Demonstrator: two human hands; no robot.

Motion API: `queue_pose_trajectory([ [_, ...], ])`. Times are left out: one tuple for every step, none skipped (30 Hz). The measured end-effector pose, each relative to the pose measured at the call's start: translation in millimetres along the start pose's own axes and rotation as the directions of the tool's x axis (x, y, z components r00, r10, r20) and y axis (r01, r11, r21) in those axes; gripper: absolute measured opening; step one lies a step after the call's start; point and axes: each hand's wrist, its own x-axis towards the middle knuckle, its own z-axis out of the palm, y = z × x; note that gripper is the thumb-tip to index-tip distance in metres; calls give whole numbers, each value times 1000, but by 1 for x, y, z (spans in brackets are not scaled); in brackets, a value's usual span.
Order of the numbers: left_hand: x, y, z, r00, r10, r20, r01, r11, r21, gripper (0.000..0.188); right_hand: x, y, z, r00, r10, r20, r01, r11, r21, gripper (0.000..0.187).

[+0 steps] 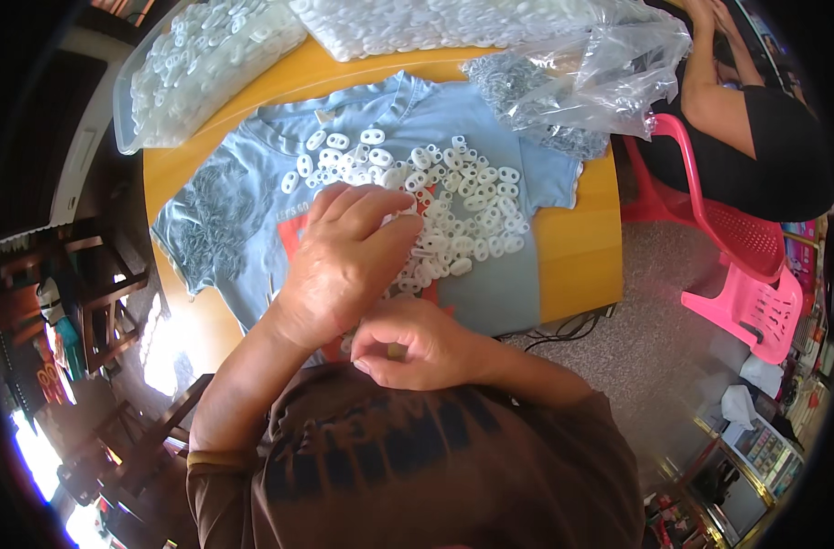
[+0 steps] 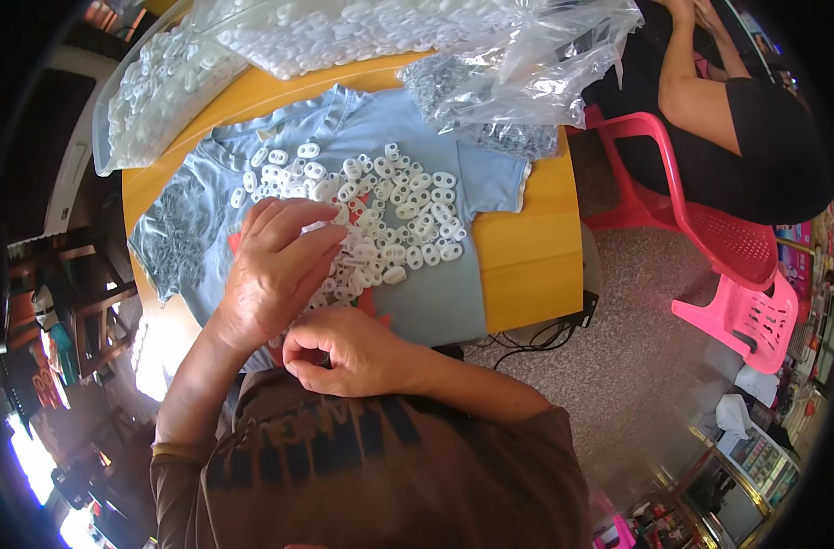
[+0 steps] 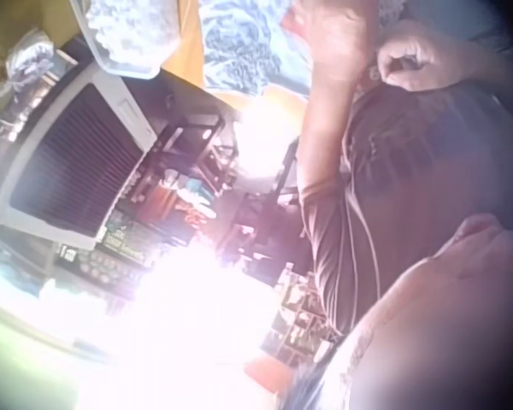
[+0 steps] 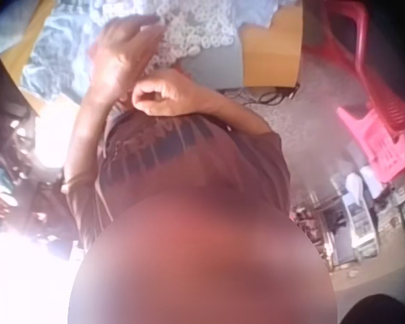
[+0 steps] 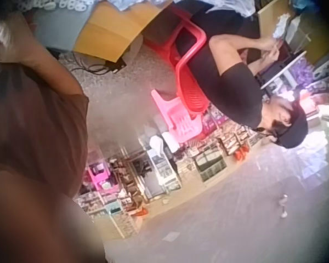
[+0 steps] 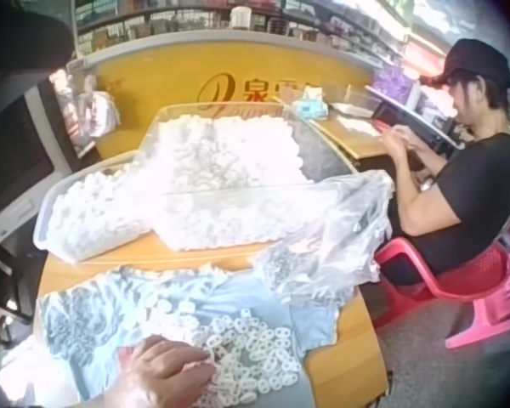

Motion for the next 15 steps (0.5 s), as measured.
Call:
queue_pose_trajectory([
  [5, 0, 3, 1000, 4, -1, -4, 1000, 0, 27, -1, 1, 1, 1000, -21, -7, 21, 1000, -20, 7],
  [9, 1, 6, 1000, 19, 11, -19, 1000, 11, 28, -1, 2, 1, 999, -42, -13, 42, 998, -40, 7],
  [13, 1, 9, 999, 35, 21, -35, 999, 23, 28, -2, 4, 3, 999, -45, -14, 45, 998, -43, 7],
  [16, -1, 12, 998, 43, 37, -44, 999, 10, 27, -2, 6, 4, 996, -80, -27, 78, 996, -53, 6],
  [19, -1, 16, 998, 48, 34, -48, 999, 13, 27, -2, 8, 5, 993, -114, -39, 112, 992, -63, 6],
  [22, -1, 20, 998, 44, 51, -47, 998, 49, 26, -3, 8, 5, 992, -117, -40, 114, 991, -67, 6],
  [24, -2, 23, 997, 40, 67, -46, 995, 85, 25, -3, 8, 4, 992, -119, -43, 116, 991, -70, 6],
  [25, -2, 25, 998, 36, 60, -41, 996, 85, 22, -3, 8, 4, 992, -122, -45, 119, 990, -74, 6],
  [26, -2, 26, 998, 38, 58, -43, 995, 89, 22, -3, 8, 3, 991, -126, -43, 123, 989, -76, 6],
  [27, -1, 25, 998, 11, 61, -17, 996, 91, 21, -2, 7, 3, 993, -117, -34, 115, 992, -59, 6],
  [27, 0, 24, 998, -16, 63, 10, 996, 94, 19, -1, 6, 2, 994, -108, -24, 107, 993, -42, 6],
  [27, 0, 23, 998, -13, 59, 7, 995, 97, 19, -1, 7, 2, 993, -112, -23, 111, 993, -46, 6],
  [26, 1, 22, 996, -31, 82, 23, 995, 95, 21, 0, 8, 3, 986, -153, -60, 150, 987, -66, 7],
  [26, 1, 21, 993, -49, 105, 39, 995, 93, 23, 0, 9, 4, 976, -196, -96, 188, 978, -87, 8],
  [25, 1, 20, 994, -49, 100, 39, 994, 99, 23, 1, 9, 4, 975, -201, -91, 193, 977, -90, 8],
])
